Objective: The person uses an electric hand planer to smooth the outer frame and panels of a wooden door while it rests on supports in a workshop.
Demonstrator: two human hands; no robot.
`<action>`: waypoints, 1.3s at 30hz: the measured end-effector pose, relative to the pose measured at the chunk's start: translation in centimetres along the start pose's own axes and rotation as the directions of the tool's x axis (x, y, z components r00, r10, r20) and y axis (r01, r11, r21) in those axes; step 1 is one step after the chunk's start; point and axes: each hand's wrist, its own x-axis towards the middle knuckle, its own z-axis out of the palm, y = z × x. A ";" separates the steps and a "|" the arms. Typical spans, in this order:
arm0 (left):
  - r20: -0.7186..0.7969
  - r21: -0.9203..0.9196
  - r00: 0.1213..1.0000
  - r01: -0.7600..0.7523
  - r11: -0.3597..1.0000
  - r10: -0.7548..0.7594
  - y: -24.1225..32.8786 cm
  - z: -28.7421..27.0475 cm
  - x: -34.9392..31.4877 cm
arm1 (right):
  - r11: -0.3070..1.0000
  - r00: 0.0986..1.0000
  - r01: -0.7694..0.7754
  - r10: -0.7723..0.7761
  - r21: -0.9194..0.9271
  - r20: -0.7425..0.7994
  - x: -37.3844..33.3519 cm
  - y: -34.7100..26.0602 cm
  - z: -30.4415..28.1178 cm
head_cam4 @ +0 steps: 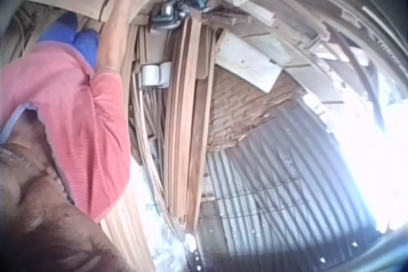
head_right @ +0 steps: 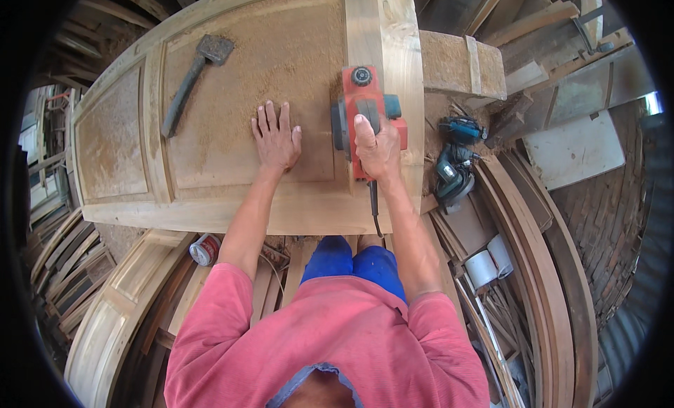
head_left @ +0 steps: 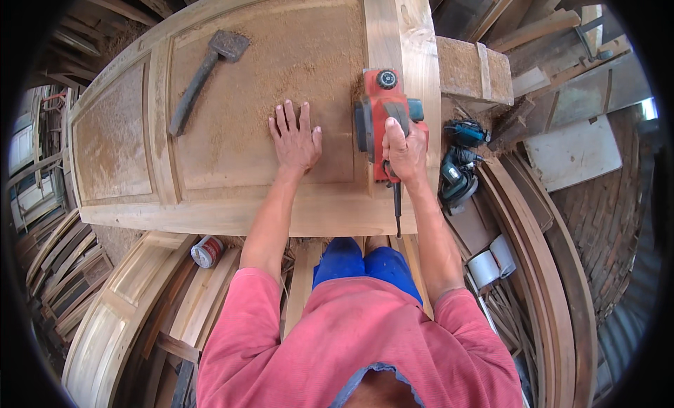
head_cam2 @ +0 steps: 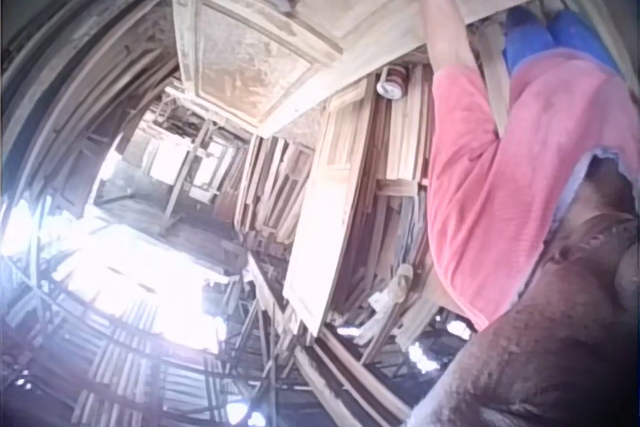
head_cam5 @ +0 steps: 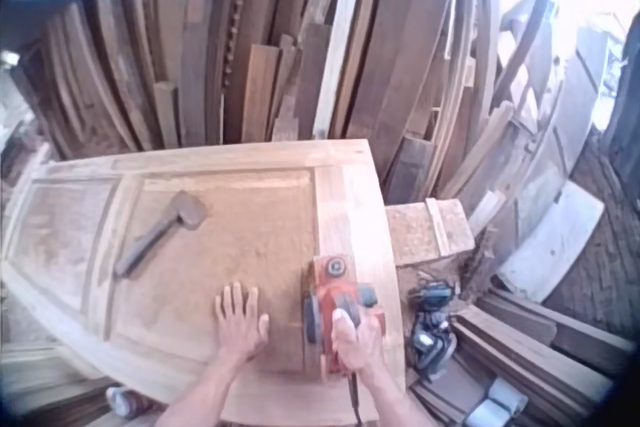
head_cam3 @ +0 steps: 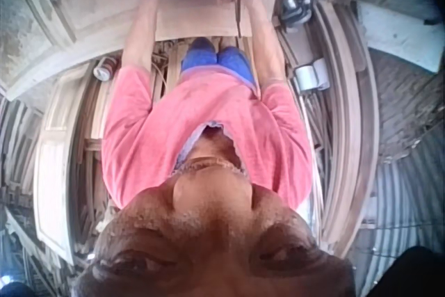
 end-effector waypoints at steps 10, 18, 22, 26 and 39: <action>0.023 -0.033 0.984 0.176 0.984 -0.175 2.3 1.1 6.3 | 0.998 1.000 0.016 -0.015 -0.059 0.012 6.2 -2.2 0.6; 0.052 -0.029 0.973 0.225 0.974 -0.224 2.8 1.2 7.5 | 1.000 0.999 -0.016 0.015 -0.024 -0.029 11.9 -3.6 1.4; 0.035 -0.009 0.974 0.226 0.974 -0.225 3.1 0.8 7.5 | 0.999 0.999 -0.036 0.036 0.006 -0.039 14.9 -4.4 1.7; 0.039 -0.011 0.973 0.230 0.973 -0.229 3.1 0.5 7.7 | 1.000 0.997 -0.021 0.021 -0.002 -0.070 18.1 -4.8 2.0; 0.094 -0.056 0.969 0.236 0.970 -0.230 3.3 0.1 8.1 | 0.999 0.997 0.010 -0.013 -0.039 -0.072 26.4 -6.5 2.3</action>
